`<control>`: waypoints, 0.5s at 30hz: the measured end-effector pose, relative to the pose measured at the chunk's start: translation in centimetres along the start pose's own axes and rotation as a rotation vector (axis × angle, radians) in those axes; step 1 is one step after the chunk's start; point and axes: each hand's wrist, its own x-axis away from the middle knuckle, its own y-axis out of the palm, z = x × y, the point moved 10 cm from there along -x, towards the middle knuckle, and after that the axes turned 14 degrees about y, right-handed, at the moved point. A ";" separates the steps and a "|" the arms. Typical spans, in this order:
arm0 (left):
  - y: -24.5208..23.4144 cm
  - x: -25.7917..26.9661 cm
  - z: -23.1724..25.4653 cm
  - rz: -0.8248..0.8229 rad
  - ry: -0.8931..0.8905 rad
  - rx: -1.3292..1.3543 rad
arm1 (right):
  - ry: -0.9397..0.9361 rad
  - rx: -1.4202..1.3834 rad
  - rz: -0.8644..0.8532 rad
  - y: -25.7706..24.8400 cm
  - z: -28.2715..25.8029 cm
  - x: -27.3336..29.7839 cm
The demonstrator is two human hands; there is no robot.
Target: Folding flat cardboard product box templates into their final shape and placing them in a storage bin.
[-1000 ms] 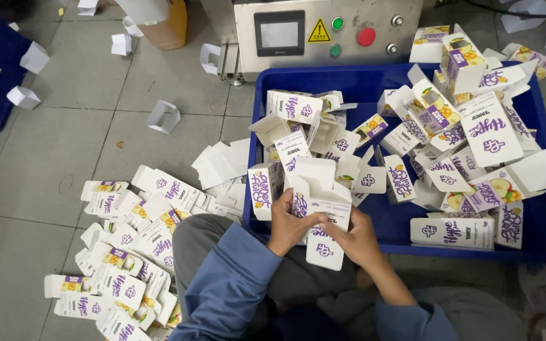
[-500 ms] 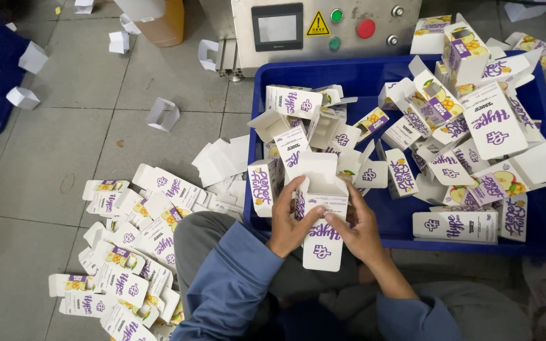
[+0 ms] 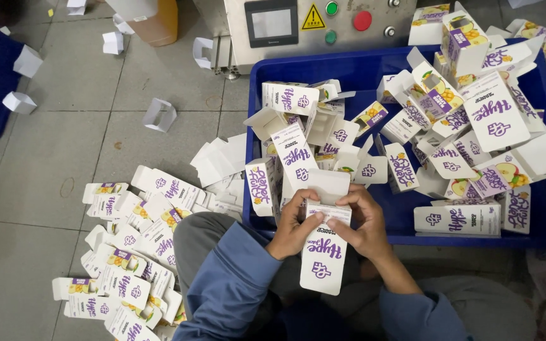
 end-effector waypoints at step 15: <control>0.0 -0.5 0.8 -0.011 0.029 -0.015 | -0.027 0.047 0.097 -0.6 0.7 0.7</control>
